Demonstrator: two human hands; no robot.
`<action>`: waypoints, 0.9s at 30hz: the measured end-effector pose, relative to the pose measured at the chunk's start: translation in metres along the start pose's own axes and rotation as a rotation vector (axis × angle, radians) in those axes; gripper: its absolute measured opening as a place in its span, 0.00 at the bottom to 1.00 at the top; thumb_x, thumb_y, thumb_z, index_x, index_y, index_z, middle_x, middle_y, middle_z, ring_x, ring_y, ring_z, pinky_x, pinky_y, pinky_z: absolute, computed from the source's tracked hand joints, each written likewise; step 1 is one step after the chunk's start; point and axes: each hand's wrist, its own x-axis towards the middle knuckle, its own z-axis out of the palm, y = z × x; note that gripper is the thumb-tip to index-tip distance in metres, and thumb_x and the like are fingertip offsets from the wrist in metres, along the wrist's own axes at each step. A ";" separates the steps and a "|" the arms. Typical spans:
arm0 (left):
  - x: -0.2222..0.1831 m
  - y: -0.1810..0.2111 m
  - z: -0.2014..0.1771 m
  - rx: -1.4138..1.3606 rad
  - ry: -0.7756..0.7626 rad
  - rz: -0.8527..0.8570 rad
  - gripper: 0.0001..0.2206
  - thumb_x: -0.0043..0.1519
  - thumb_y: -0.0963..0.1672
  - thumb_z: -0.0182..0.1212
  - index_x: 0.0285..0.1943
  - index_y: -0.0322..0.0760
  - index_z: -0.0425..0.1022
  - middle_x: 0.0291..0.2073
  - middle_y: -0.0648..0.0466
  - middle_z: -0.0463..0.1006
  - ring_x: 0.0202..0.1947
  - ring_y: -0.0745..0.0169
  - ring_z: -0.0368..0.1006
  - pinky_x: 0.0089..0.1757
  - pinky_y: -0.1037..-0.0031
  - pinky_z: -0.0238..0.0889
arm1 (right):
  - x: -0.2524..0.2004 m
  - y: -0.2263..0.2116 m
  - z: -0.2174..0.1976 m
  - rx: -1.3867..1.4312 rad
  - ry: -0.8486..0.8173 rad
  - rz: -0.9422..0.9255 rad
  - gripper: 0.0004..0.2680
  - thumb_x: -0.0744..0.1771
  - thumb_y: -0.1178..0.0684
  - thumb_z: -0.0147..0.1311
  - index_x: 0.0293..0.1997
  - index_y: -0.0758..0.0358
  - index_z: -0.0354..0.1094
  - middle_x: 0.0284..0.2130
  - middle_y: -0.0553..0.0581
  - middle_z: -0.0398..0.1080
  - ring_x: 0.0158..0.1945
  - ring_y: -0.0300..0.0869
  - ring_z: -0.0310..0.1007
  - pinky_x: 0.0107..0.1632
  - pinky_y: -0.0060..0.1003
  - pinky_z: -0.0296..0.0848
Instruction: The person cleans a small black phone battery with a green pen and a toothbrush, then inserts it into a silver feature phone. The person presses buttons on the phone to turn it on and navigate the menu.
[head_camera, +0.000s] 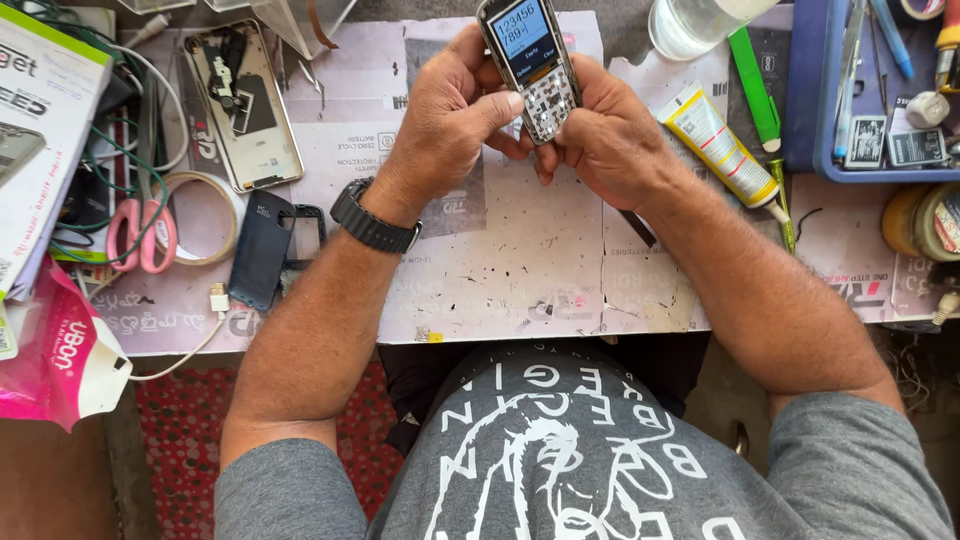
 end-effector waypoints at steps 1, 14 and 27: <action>0.000 0.000 0.000 -0.018 -0.003 -0.007 0.21 0.65 0.35 0.51 0.69 0.29 0.60 0.52 0.43 0.79 0.44 0.61 0.83 0.37 0.75 0.85 | 0.001 0.001 0.001 -0.001 0.010 -0.002 0.16 0.65 0.68 0.39 0.60 0.68 0.61 0.37 0.58 0.71 0.32 0.39 0.72 0.38 0.37 0.78; 0.002 -0.007 -0.004 0.043 -0.009 0.032 0.21 0.65 0.36 0.51 0.70 0.28 0.61 0.49 0.40 0.82 0.41 0.58 0.85 0.37 0.73 0.81 | 0.002 -0.020 -0.004 0.059 -0.077 0.062 0.19 0.61 0.65 0.38 0.59 0.76 0.62 0.42 0.67 0.73 0.39 0.48 0.76 0.44 0.42 0.81; 0.003 -0.005 -0.003 0.026 0.002 0.029 0.22 0.64 0.36 0.51 0.70 0.28 0.61 0.50 0.39 0.82 0.38 0.60 0.85 0.35 0.74 0.81 | 0.000 -0.015 -0.008 0.034 -0.102 0.034 0.19 0.62 0.68 0.37 0.60 0.76 0.62 0.43 0.67 0.72 0.37 0.48 0.77 0.43 0.41 0.81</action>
